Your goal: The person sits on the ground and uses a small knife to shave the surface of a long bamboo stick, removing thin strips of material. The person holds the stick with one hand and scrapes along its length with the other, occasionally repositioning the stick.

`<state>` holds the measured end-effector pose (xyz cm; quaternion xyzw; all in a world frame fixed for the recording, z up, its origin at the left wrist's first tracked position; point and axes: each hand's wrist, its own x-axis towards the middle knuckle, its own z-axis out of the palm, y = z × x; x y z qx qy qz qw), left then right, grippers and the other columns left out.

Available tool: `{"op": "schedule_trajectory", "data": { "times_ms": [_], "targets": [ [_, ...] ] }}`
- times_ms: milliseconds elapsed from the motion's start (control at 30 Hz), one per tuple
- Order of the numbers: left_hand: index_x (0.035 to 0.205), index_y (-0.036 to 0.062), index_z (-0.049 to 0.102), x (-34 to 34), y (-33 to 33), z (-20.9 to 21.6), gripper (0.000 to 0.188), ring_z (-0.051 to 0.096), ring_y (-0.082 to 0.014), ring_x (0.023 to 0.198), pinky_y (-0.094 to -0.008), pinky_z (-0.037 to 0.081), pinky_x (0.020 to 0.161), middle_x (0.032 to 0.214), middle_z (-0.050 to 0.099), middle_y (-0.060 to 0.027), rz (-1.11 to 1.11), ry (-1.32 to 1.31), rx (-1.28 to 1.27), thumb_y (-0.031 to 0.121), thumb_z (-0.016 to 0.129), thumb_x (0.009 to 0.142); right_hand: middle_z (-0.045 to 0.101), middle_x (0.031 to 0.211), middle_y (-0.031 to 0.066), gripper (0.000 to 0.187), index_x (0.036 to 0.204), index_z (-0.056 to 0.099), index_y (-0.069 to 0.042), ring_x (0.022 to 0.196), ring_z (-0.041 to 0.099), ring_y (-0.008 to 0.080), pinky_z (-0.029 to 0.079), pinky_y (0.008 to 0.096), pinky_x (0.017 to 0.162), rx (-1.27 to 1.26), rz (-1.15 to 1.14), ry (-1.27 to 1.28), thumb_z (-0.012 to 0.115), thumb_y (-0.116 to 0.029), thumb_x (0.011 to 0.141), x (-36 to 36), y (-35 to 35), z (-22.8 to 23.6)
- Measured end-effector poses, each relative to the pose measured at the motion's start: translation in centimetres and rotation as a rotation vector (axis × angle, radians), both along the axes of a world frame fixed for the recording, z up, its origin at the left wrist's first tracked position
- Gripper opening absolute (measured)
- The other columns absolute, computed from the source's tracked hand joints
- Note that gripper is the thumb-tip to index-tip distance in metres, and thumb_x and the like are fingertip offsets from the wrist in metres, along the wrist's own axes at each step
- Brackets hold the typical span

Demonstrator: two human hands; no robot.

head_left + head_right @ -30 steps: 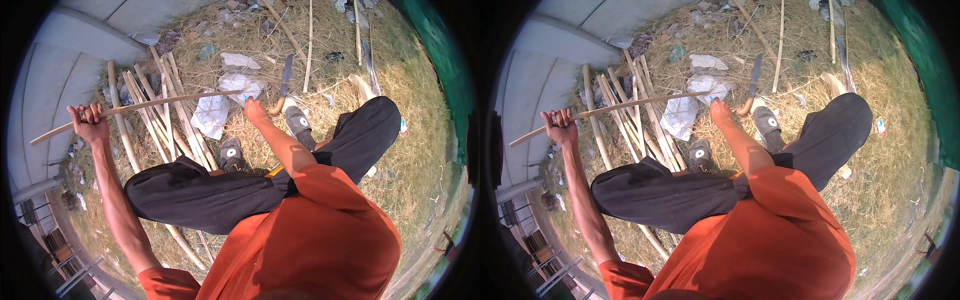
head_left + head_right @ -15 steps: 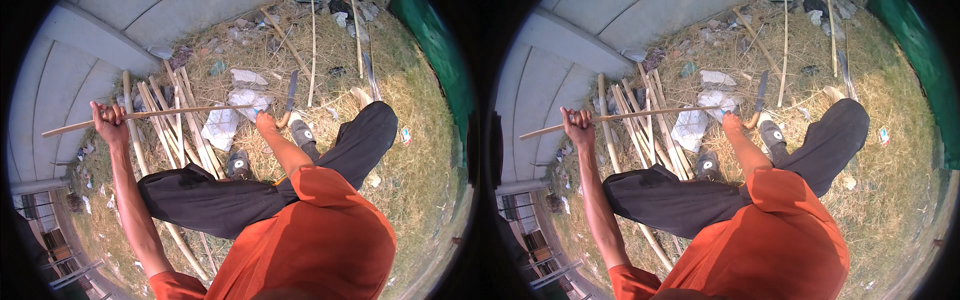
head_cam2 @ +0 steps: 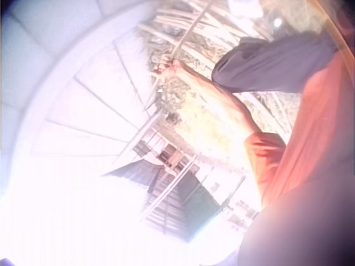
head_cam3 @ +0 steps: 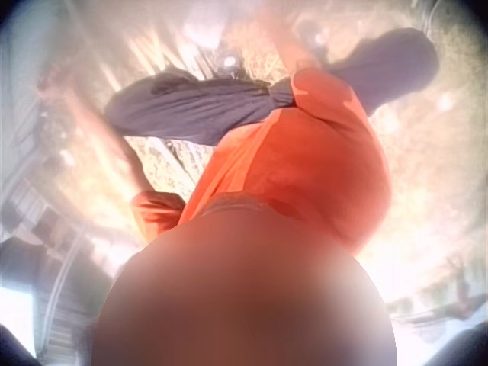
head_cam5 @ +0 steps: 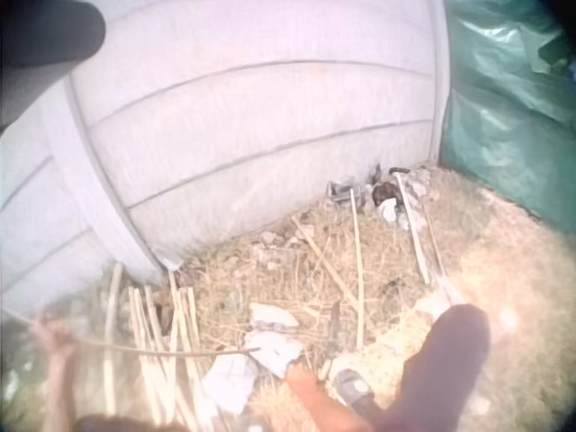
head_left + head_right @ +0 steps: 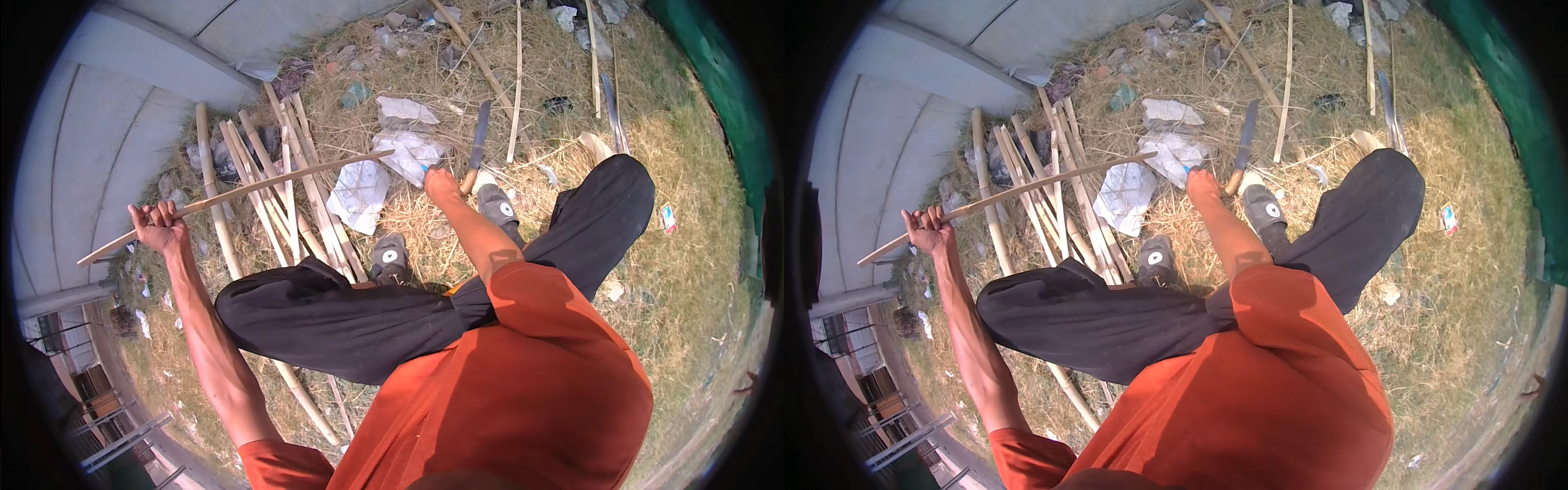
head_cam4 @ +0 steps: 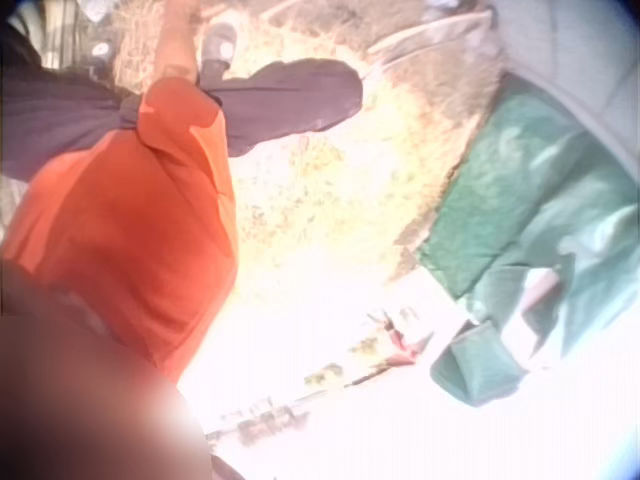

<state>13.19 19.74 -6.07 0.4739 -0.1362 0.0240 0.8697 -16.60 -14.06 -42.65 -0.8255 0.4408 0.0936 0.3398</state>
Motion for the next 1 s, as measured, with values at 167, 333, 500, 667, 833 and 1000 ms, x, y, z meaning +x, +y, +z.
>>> {"op": "schedule_trajectory", "data": {
  "times_ms": [167,333,500,667,833,1000],
  "targets": [
    [0.069,0.0086,0.051,0.1,-0.1,1.6,0.047,0.021,-0.0124,0.042,-0.0297,0.028,0.047,0.046,0.019,0.0024,-0.024,0.008,-0.045,0.046,0.051,0.098,0.062,0.109,0.0309,0.045,0.111,0.062,0.0,0.106,0.059,0.0479,0.047,0.0522,0.094,0.176,-0.049,-0.099,0.039,-0.037,0.098,-0.9,-0.1,1.7],
    [0.077,0.0081,0.049,-3.1,-7.2,3.5,0.047,0.027,-0.0123,0.046,-0.0303,0.036,0.055,0.049,0.024,0.002,-0.064,-0.057,0.076,0.052,0.054,0.093,0.062,0.1,0.0336,0.041,0.118,0.05,-0.004,0.099,0.058,0.0519,0.044,0.056,0.088,0.128,-0.339,-0.272,0.042,-0.038,0.097,-2.3,-0.6,2.9],
    [0.082,0.0055,0.048,-4.7,-11.9,4.0,0.047,0.037,-0.0135,0.05,-0.0353,0.045,0.062,0.053,0.031,0.0015,-0.057,-0.201,0.173,0.05,0.062,0.088,0.062,0.101,0.0323,0.04,0.112,0.051,0.0,0.096,0.056,0.052,0.04,0.0571,0.085,0.125,-0.304,-0.388,0.04,-0.036,0.098,-0.8,0.1,5.3],
    [0.086,0.0032,0.045,-5.7,-14.7,4.5,0.049,0.04,-0.0147,0.052,-0.0389,0.049,0.066,0.057,0.034,0.0003,-0.028,-0.27,0.196,0.05,0.062,0.088,0.062,0.101,0.0347,0.039,0.116,0.051,-0.001,0.1,0.057,0.0528,0.044,0.0568,0.088,0.232,-0.176,-0.356,0.041,-0.033,0.098,0.4,2.3,8.5],
    [0.085,0.0044,0.043,-7.0,-16.5,5.3,0.047,0.04,-0.0151,0.054,-0.0395,0.05,0.067,0.058,0.035,-0.0002,0.027,-0.298,0.24,0.047,0.061,0.089,0.062,0.091,0.0368,0.035,0.114,0.05,0.004,0.095,0.061,0.0506,0.047,0.0563,0.084,0.177,-0.124,-0.264,0.041,-0.024,0.097,1.3,4.1,7.0],
    [0.085,0.0055,0.042,-7.4,-17.1,5.4,0.044,0.04,-0.0153,0.054,-0.0382,0.048,0.065,0.059,0.035,-0.0001,0.01,-0.336,0.266,0.045,0.06,0.091,0.063,0.1,0.0348,0.036,0.119,0.05,0.005,0.097,0.063,0.0478,0.05,0.0535,0.086,0.081,-0.109,-0.152,0.04,-0.021,0.096,1.0,4.5,4.3]
  ]
}}
